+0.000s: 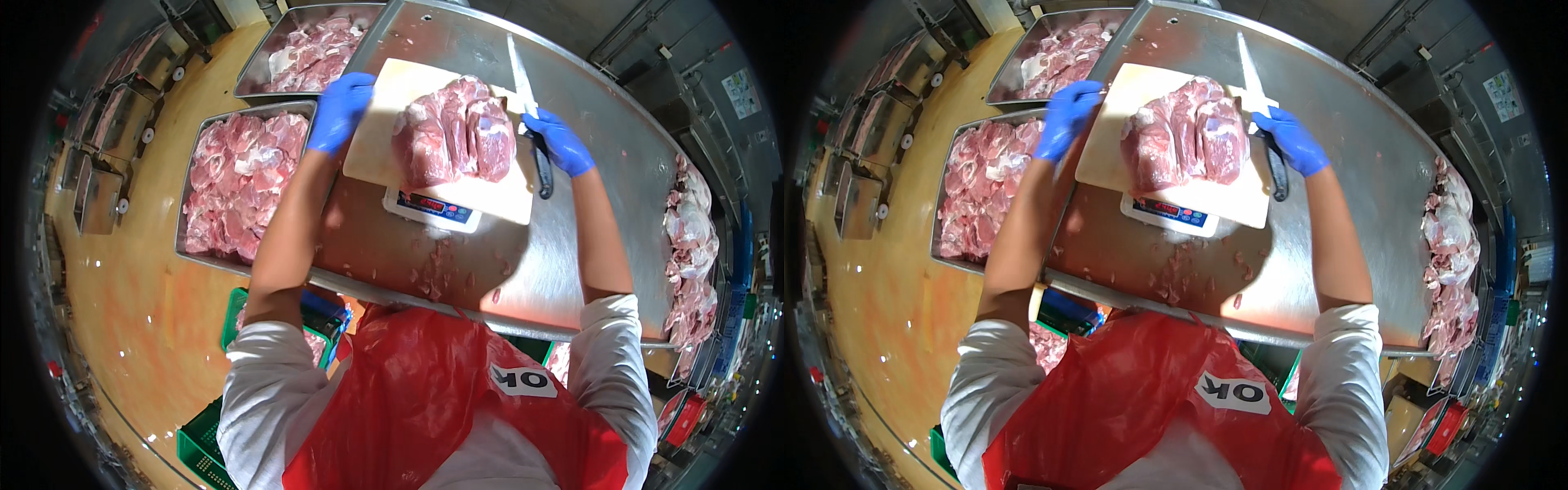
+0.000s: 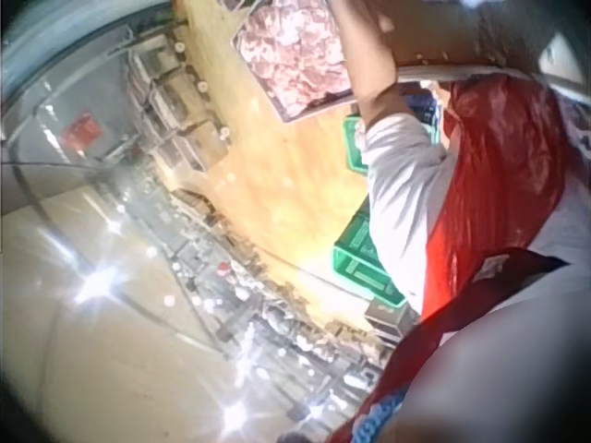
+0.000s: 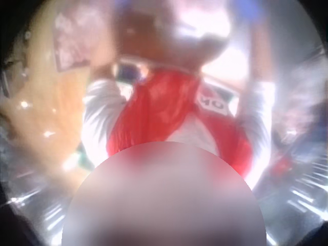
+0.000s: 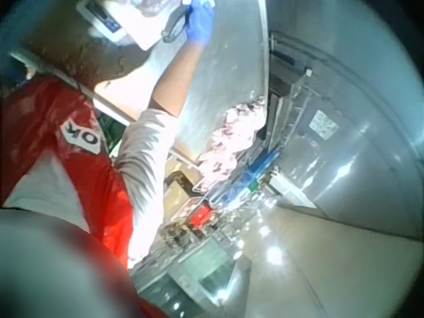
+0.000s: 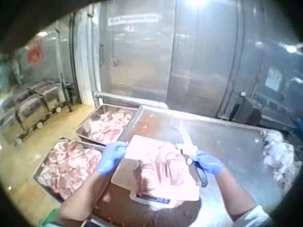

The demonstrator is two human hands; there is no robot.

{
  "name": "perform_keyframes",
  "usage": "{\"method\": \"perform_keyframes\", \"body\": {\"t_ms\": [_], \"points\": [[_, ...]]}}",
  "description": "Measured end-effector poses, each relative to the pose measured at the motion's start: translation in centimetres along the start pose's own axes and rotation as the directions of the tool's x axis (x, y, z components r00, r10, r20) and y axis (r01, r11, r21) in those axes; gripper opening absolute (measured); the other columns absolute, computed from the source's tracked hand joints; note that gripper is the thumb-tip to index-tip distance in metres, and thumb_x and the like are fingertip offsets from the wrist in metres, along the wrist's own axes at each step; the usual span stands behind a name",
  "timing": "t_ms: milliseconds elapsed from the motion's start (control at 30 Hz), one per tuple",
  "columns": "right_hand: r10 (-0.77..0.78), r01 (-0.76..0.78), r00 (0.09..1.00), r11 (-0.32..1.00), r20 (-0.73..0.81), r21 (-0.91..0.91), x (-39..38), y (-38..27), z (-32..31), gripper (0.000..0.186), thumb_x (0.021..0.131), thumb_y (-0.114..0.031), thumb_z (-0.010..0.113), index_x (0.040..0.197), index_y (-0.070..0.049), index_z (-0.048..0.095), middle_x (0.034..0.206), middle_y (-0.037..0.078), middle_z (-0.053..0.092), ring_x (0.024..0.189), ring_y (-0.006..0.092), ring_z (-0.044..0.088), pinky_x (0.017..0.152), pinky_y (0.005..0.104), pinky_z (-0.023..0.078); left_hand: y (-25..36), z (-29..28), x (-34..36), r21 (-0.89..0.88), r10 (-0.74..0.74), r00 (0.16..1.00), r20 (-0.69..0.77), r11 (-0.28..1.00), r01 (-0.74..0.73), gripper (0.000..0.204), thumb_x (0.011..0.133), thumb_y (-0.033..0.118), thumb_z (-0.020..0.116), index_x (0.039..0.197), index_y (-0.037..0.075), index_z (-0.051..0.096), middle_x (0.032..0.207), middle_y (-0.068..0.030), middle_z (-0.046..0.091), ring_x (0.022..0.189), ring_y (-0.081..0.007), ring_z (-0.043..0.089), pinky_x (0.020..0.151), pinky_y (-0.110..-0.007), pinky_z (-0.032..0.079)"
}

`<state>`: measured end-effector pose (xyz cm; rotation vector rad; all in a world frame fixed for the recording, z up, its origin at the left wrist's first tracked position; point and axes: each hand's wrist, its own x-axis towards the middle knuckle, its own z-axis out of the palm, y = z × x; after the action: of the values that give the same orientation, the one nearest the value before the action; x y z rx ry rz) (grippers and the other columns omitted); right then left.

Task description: The person cuts large pieces of raw meat into smaller portions using a knife on a cutting board. They place the cut pieces into metal trays and green crates on the table.

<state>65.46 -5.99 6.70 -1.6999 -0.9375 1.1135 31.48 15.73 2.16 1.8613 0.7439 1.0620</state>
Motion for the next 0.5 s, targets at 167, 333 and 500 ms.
{"method": "perform_keyframes", "body": {"t_ms": [167,333,500], "points": [[-0.068,0.101,0.991,0.945,-0.114,0.312,-10.8,2.4,-3.7,0.019,0.096,-0.024,0.059,0.098,-0.005,0.058,0.080,0.005,0.058,0.063,0.0131,0.057,0.056,0.0292,0.048,0.7,-10.8,-6.8,0.190,-0.162,0.971,-0.177,0.962,0.195,0.017,0.090,0.011,0.061,0.102,0.002,0.070,0.091,-0.0045,0.069,0.082,-0.0112,0.062,0.075,-0.025,0.049],[0.010,0.035,0.961,0.987,-0.276,0.158,-17.6,3.2,-3.8,0.017,0.099,-0.023,0.052,0.096,-0.006,0.051,0.072,0.005,0.054,0.055,0.0097,0.052,0.048,0.0225,0.043,6.7,-15.6,-9.6,0.152,-0.316,0.890,-0.328,0.913,0.379,0.021,0.090,0.014,0.063,0.108,0.004,0.069,0.094,-0.0015,0.068,0.082,-0.0092,0.060,0.071,-0.025,0.049],[-0.237,0.297,0.939,0.924,-0.247,0.240,-19.9,-0.2,-2.4,0.009,0.098,-0.015,0.049,0.099,-0.006,0.049,0.074,0.006,0.055,0.057,0.0100,0.051,0.052,0.0236,0.044,12.4,-12.4,-9.4,0.245,-0.212,0.928,-0.305,0.924,0.292,0.025,0.090,0.014,0.064,0.113,0.004,0.066,0.100,-0.0028,0.067,0.085,-0.0093,0.060,0.073,-0.026,0.049]]}}
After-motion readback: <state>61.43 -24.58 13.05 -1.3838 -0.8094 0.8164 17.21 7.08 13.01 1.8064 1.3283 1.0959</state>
